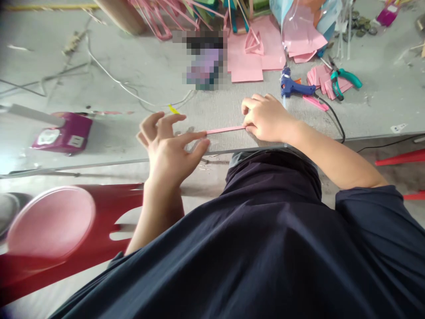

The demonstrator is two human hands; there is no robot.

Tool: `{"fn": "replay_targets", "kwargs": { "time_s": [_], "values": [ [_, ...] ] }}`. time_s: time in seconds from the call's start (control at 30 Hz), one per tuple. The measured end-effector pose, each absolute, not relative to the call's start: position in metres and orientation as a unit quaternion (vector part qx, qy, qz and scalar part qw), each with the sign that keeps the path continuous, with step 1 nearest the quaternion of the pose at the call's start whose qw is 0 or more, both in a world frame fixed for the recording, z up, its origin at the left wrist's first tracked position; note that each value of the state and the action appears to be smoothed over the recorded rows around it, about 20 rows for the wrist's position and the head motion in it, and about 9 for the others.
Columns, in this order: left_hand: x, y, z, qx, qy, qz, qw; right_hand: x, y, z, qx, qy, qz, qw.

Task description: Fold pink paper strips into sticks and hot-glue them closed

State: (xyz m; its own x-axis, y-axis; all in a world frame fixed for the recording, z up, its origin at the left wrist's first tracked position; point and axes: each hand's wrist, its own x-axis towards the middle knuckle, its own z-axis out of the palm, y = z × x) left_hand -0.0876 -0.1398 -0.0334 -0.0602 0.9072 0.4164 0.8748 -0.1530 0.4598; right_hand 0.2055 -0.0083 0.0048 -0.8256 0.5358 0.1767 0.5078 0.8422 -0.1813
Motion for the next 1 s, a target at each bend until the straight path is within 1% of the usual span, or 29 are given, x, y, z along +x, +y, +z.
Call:
{"fn": "replay_targets", "kwargs": {
  "time_s": [0.17,0.27,0.33,0.4,0.47,0.53,0.6,0.67,0.77,0.83,0.87,0.93,1.0],
  "values": [
    [-0.112,-0.135,-0.034,0.671,0.659,0.34,0.011,0.198,0.006,-0.011,-0.269,-0.958,0.01,0.103],
    [-0.115,-0.122,-0.034,0.685,0.647,0.336,0.004,0.193,0.015,-0.014,-0.266,-0.956,-0.005,0.125],
    [-0.116,-0.114,-0.032,0.702,0.628,0.335,0.026,0.192,0.02,-0.009,-0.274,-0.952,0.003,0.136],
    [-0.116,-0.106,-0.026,0.718,0.607,0.333,0.075,0.194,0.026,0.0,-0.284,-0.948,0.023,0.139],
    [-0.114,-0.098,-0.017,0.727,0.593,0.314,0.145,0.198,0.035,0.009,-0.289,-0.946,0.047,0.137],
    [-0.109,-0.088,-0.006,0.734,0.581,0.267,0.229,0.203,0.049,0.019,-0.295,-0.945,0.065,0.124],
    [-0.099,-0.075,0.006,0.739,0.562,0.205,0.309,0.207,0.068,0.028,-0.301,-0.946,0.085,0.091],
    [-0.087,-0.059,0.016,0.734,0.555,0.184,0.345,0.212,0.088,0.039,-0.286,-0.95,0.112,0.054],
    [-0.069,-0.033,0.029,0.734,0.531,0.18,0.383,0.218,0.102,0.064,-0.27,-0.953,0.13,0.039],
    [-0.061,-0.016,0.036,0.736,0.517,0.189,0.395,0.223,0.097,0.083,-0.288,-0.948,0.114,0.072],
    [-0.057,-0.008,0.04,0.737,0.513,0.195,0.395,0.226,0.091,0.092,-0.306,-0.94,0.095,0.115],
    [-0.053,0.01,0.049,0.732,0.503,0.228,0.399,0.231,0.079,0.104,-0.357,-0.898,0.045,0.253],
    [-0.049,0.027,0.06,0.71,0.486,0.284,0.423,0.234,0.072,0.104,-0.407,-0.821,0.018,0.4]
  ]
}}
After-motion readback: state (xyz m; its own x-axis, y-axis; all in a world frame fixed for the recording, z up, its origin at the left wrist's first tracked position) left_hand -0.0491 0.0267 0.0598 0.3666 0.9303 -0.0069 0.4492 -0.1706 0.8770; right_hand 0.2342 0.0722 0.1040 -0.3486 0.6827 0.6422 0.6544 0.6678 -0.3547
